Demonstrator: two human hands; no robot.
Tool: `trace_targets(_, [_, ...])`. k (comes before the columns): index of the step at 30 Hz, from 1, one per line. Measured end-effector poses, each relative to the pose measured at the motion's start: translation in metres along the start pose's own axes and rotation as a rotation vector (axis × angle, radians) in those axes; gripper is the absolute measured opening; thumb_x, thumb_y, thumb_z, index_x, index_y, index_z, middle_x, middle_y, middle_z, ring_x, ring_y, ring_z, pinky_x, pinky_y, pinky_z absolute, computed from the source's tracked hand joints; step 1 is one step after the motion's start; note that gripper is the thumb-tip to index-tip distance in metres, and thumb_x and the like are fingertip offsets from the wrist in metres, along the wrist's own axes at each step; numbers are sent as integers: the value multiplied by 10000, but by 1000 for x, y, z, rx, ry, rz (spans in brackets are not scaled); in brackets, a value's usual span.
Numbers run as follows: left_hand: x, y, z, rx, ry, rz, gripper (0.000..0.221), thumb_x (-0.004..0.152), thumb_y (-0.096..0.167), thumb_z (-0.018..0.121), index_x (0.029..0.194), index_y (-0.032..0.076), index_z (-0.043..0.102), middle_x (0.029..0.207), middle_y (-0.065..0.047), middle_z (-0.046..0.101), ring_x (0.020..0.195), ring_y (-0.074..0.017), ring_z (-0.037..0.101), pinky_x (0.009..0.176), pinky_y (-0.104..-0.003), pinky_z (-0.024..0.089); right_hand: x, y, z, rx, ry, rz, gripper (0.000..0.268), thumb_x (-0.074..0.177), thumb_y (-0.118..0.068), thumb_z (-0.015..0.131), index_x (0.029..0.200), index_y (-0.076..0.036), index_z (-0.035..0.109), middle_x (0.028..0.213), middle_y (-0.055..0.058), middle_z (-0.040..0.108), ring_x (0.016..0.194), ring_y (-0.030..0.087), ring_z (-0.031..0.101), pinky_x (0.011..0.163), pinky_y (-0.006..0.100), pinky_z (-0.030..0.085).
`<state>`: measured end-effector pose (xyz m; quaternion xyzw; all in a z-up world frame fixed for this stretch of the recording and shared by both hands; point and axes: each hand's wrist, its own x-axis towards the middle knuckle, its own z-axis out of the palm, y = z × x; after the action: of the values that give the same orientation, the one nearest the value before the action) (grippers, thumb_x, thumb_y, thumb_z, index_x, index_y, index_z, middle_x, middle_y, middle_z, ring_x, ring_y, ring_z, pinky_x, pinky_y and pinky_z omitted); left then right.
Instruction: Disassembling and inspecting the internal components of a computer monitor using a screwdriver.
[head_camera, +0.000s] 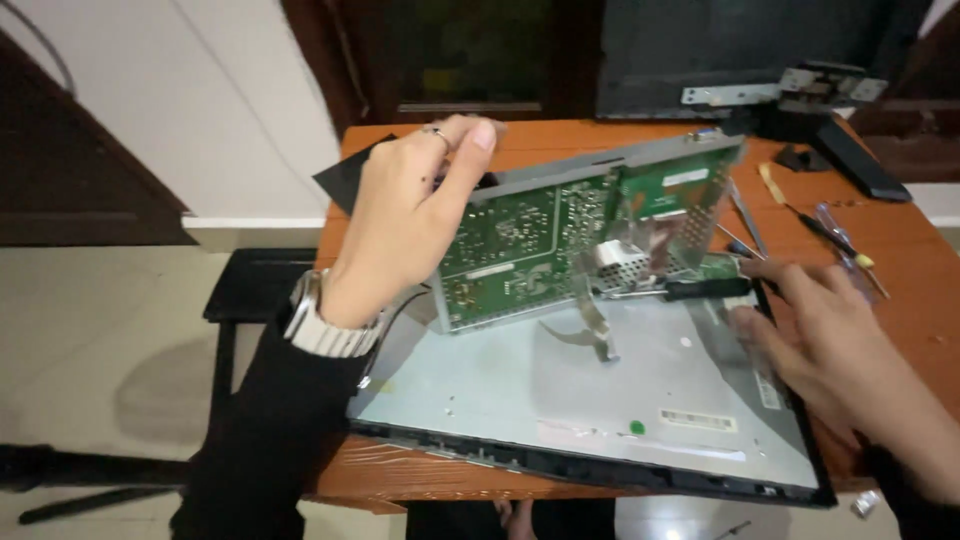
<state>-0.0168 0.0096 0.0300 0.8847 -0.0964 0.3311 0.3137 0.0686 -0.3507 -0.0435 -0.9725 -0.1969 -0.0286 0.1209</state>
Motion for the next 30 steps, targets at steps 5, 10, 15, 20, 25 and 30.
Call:
trace_targets(5, [3,-6,-6,-271,-46,-210,587,995,488,415,667,80,683,1023,-62,841,994,-132,807,842,-265,563,26,15,36,-234,7,-64,540,904,-580,592,1306,-220,609,1318,-59,687,1347,241,513,1082,498,336])
trace_targets(10, [5,-23,5,-432,-39,-200,522,1002,441,423,968,69,788,980,-58,819,953,-143,784,946,-278,585,36,37,53,-512,71,-150,418,909,-615,557,1244,-379,638,1266,-151,661,1285,199,541,1004,482,413])
trace_targets(15, [7,-33,14,-638,2,-312,551,972,473,425,902,75,799,946,-76,822,920,-162,788,901,-284,569,30,34,50,-633,88,-209,355,921,-568,541,1200,-374,643,1358,-178,626,1339,149,520,1039,520,412])
trace_targets(20, [5,-41,18,-803,19,-368,583,948,504,430,904,61,808,956,-119,826,920,-198,798,926,-297,587,17,49,40,-564,151,-138,324,923,-515,527,1220,-422,617,1220,-240,722,1326,89,608,1150,455,423])
trace_targets(25, [3,-72,44,-919,69,-296,563,1023,487,379,1067,111,796,896,-83,810,783,-115,773,717,-186,580,2,69,37,-196,237,-278,348,891,-308,661,1200,-148,643,1027,89,704,1037,312,656,947,420,508])
trace_targets(30, [0,-70,50,-943,105,-256,578,1041,510,371,1037,115,793,884,-78,807,759,-106,763,691,-168,552,-15,71,47,-46,284,-319,358,878,-229,686,1194,-70,633,1094,150,676,1066,333,646,976,422,504])
